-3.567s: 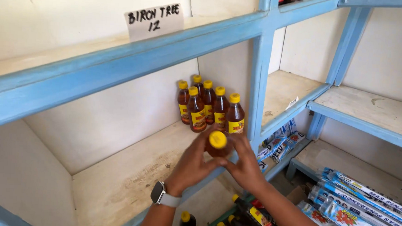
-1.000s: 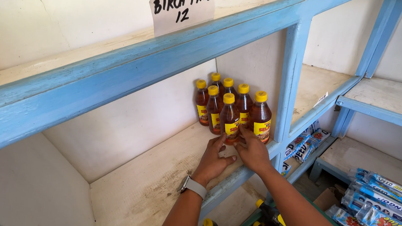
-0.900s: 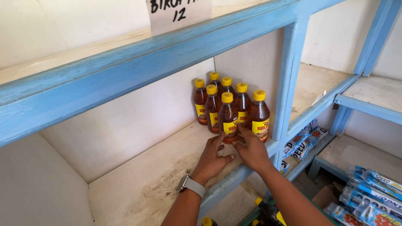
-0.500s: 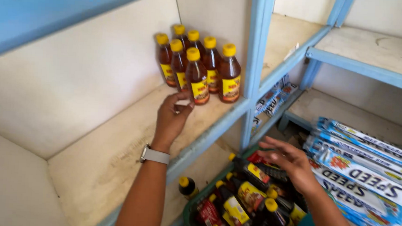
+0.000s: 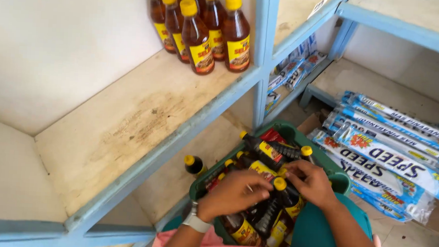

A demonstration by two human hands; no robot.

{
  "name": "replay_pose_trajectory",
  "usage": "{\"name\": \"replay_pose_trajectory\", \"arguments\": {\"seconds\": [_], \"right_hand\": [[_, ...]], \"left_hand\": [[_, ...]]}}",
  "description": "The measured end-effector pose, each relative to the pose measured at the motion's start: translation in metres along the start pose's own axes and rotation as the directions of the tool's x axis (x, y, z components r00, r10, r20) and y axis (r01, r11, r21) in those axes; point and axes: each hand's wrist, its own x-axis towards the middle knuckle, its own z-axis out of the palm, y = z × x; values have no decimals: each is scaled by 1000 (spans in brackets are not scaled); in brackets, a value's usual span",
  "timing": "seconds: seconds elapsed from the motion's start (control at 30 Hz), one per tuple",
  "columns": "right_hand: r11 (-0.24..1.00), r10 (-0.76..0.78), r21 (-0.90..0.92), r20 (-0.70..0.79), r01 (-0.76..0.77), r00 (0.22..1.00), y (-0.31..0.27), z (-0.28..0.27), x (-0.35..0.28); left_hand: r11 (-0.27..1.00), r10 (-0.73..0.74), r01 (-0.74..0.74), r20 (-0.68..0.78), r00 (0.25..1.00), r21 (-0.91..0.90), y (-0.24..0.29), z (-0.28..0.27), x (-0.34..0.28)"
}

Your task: Stocking small condiment bottles onto a lower grocery store shelf from a storage crate.

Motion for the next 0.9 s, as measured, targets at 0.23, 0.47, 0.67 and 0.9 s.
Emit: {"name": "replay_pose_trajectory", "arguments": {"seconds": [0.23, 0.47, 0.67, 0.9], "right_hand": [[889, -243, -332, 244, 316, 939, -4, 6, -9], [901, -236, -328, 178, 284, 955, -29, 3, -13], [665, -582, -384, 270, 641, 767, -57, 28, -44], [504, -588, -427, 467, 751, 660, -58, 52, -73]], "left_hand": [[715, -378, 56, 318, 870, 697, -91, 100, -39], [471, -501, 123, 151, 852, 873, -115, 74, -49], [608, -473, 266, 73, 878, 748, -116, 51, -70], [616, -524, 277, 121, 843, 737, -92, 33, -68]]}}
